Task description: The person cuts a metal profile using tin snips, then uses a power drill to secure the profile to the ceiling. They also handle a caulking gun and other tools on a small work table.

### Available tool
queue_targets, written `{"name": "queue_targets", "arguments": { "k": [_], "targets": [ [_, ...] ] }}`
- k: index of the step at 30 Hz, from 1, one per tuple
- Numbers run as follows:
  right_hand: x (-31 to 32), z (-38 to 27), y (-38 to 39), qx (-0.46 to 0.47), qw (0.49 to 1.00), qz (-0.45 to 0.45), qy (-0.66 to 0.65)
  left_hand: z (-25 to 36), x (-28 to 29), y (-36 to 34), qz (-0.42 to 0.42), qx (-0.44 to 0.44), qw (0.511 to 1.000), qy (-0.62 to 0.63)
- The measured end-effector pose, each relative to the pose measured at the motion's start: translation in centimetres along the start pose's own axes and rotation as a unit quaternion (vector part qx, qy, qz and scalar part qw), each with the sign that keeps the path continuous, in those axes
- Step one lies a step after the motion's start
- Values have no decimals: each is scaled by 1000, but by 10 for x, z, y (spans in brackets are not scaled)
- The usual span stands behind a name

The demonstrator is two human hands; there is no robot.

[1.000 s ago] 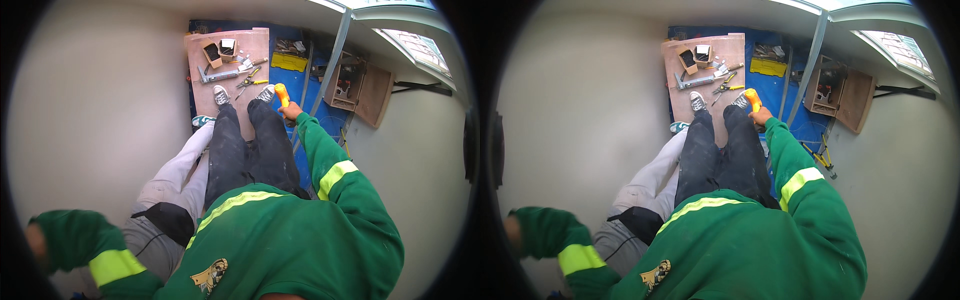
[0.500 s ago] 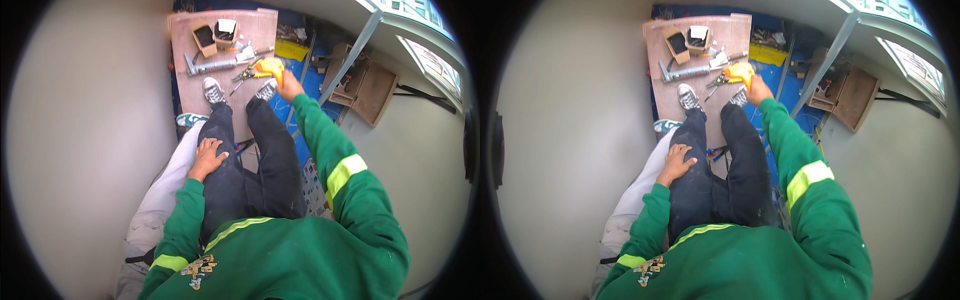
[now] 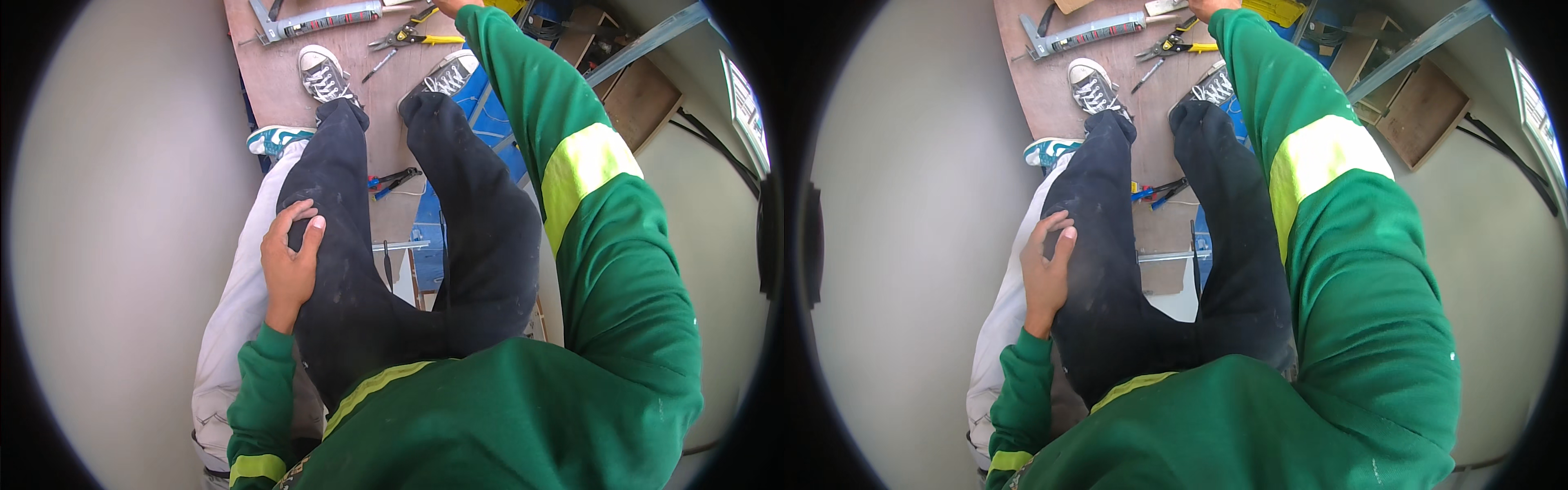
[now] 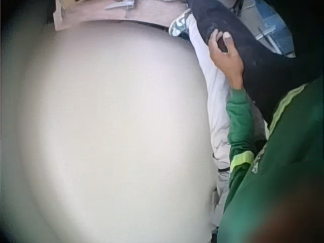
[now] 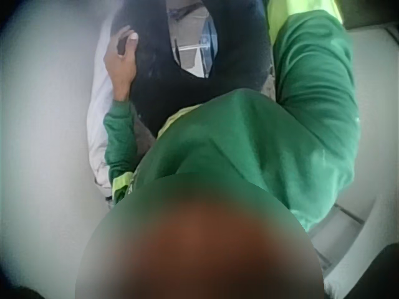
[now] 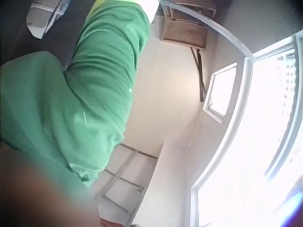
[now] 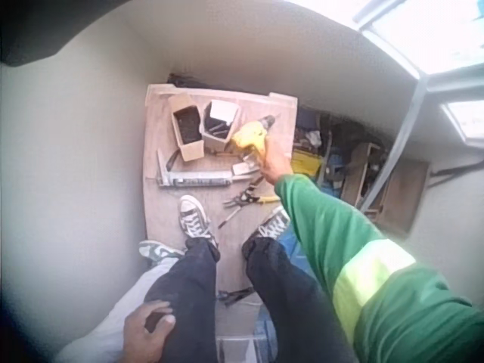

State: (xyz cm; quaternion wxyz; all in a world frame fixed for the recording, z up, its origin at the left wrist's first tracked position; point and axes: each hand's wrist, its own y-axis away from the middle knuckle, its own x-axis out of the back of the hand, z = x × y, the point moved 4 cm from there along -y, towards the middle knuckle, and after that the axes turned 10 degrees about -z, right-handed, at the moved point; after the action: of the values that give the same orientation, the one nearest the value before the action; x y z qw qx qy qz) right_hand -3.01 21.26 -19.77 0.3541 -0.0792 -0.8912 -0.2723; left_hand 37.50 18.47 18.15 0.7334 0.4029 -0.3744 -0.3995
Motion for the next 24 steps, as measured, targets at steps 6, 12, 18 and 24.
{"name": "queue_targets", "arguments": {
  "k": [6, 12, 18, 24],
  "targets": [
    [-22, 27, 53, 13, 992, -60, -113, 10, 5, -10, -7, -6, 998, -58],
    [-7, 12, 227, -129, 977, 82, -148, 5, 5, -12, -51, -30, 983, -172],
    [-32, 2, 460, -470, 748, 154, -443, 14, -5, -14, -72, -70, 961, -257],
    [-211, 3, 613, -598, 660, -84, -446, 25, -12, -8, -75, -39, 970, -229]
  ]
}}
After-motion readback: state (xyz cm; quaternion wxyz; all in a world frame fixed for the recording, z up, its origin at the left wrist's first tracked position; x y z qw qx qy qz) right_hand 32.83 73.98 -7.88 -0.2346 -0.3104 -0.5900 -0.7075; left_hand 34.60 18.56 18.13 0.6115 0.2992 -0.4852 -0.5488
